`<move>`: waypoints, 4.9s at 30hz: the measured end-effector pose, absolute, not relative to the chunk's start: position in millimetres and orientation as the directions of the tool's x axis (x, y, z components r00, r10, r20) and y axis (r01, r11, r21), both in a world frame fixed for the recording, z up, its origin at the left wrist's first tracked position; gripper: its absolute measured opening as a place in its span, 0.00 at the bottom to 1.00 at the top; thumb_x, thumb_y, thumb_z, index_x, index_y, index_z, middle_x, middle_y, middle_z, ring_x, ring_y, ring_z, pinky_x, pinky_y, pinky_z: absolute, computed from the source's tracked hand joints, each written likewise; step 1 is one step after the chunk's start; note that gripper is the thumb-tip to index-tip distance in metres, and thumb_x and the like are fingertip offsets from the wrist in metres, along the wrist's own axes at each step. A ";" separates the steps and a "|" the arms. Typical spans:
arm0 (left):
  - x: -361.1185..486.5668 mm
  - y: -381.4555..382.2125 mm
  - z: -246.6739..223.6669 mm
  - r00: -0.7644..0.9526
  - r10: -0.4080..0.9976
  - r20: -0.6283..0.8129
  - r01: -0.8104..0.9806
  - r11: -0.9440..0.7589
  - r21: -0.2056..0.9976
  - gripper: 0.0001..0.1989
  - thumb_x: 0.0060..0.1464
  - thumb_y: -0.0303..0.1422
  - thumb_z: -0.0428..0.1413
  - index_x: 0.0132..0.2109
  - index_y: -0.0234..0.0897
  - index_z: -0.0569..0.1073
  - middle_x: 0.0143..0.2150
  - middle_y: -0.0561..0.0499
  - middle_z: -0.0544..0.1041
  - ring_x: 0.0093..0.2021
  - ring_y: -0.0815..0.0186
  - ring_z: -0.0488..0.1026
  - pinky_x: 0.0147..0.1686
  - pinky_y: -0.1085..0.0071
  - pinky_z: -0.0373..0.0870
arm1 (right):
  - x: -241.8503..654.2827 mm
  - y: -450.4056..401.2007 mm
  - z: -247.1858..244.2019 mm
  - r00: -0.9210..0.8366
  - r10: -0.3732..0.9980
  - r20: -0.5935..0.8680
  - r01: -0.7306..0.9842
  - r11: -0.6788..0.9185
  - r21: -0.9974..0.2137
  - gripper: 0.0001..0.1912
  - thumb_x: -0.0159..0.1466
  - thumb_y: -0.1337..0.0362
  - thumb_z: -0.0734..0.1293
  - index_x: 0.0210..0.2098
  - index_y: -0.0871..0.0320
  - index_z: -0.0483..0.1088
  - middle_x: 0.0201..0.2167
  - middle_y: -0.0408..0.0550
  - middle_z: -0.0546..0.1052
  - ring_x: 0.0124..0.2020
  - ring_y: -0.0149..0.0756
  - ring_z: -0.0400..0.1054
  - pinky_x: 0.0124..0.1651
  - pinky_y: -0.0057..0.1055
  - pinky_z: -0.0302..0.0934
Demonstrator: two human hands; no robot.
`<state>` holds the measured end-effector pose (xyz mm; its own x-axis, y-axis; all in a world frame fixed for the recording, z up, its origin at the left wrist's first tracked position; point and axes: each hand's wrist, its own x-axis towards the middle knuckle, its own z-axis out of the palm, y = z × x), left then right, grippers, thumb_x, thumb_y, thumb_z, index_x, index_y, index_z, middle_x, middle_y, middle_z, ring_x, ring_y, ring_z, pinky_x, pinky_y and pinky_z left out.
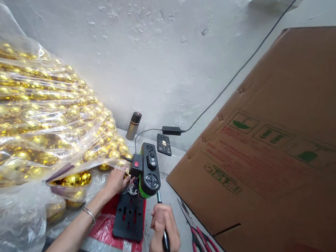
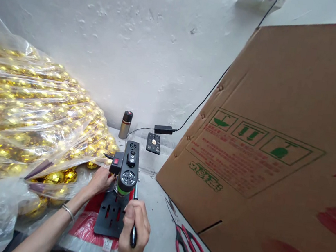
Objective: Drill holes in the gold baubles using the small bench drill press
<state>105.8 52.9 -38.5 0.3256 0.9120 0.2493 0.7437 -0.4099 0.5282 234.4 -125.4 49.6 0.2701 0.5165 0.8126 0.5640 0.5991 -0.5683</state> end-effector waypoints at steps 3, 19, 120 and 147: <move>117.6 57.8 -33.0 0.368 0.905 0.212 0.723 -0.422 0.547 0.16 0.54 0.28 0.62 0.51 0.39 0.80 0.57 0.39 0.83 0.61 0.46 0.76 0.63 0.54 0.70 | 233.6 -126.1 48.1 0.273 0.520 0.809 0.567 0.593 -0.572 0.15 0.75 0.73 0.58 0.32 0.54 0.64 0.27 0.39 0.67 0.25 0.27 0.62 0.28 0.23 0.58; 75.1 16.0 -27.4 0.080 0.995 -0.062 0.191 0.045 0.981 0.21 0.64 0.46 0.52 0.56 0.38 0.74 0.55 0.38 0.80 0.53 0.49 0.80 0.55 0.50 0.78 | 230.9 -126.4 46.3 0.325 0.534 0.780 0.519 0.590 -0.619 0.15 0.75 0.72 0.58 0.31 0.55 0.64 0.27 0.40 0.67 0.24 0.28 0.61 0.27 0.25 0.56; 115.4 -59.0 -74.7 0.353 0.924 0.147 0.452 -0.306 0.838 0.25 0.49 0.31 0.64 0.56 0.40 0.75 0.51 0.43 0.80 0.53 0.47 0.74 0.57 0.48 0.68 | 236.7 -117.5 -7.6 0.360 0.386 0.849 0.523 0.670 -0.526 0.18 0.77 0.66 0.58 0.29 0.55 0.63 0.27 0.40 0.68 0.27 0.30 0.64 0.32 0.30 0.60; 121.3 -58.0 -69.4 0.381 0.923 0.049 0.462 -0.236 0.855 0.30 0.47 0.32 0.65 0.59 0.36 0.73 0.54 0.40 0.78 0.57 0.45 0.71 0.59 0.49 0.67 | 251.5 -104.0 -43.9 0.074 0.264 0.962 0.743 0.628 -0.229 0.18 0.77 0.64 0.60 0.30 0.54 0.68 0.28 0.41 0.76 0.27 0.32 0.71 0.40 0.34 0.68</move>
<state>121.3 -58.0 -69.4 0.3807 0.9234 0.0490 0.4621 -0.2359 0.8549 251.5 -104.0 -43.9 0.0740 0.2636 0.9618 0.7433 0.6284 -0.2294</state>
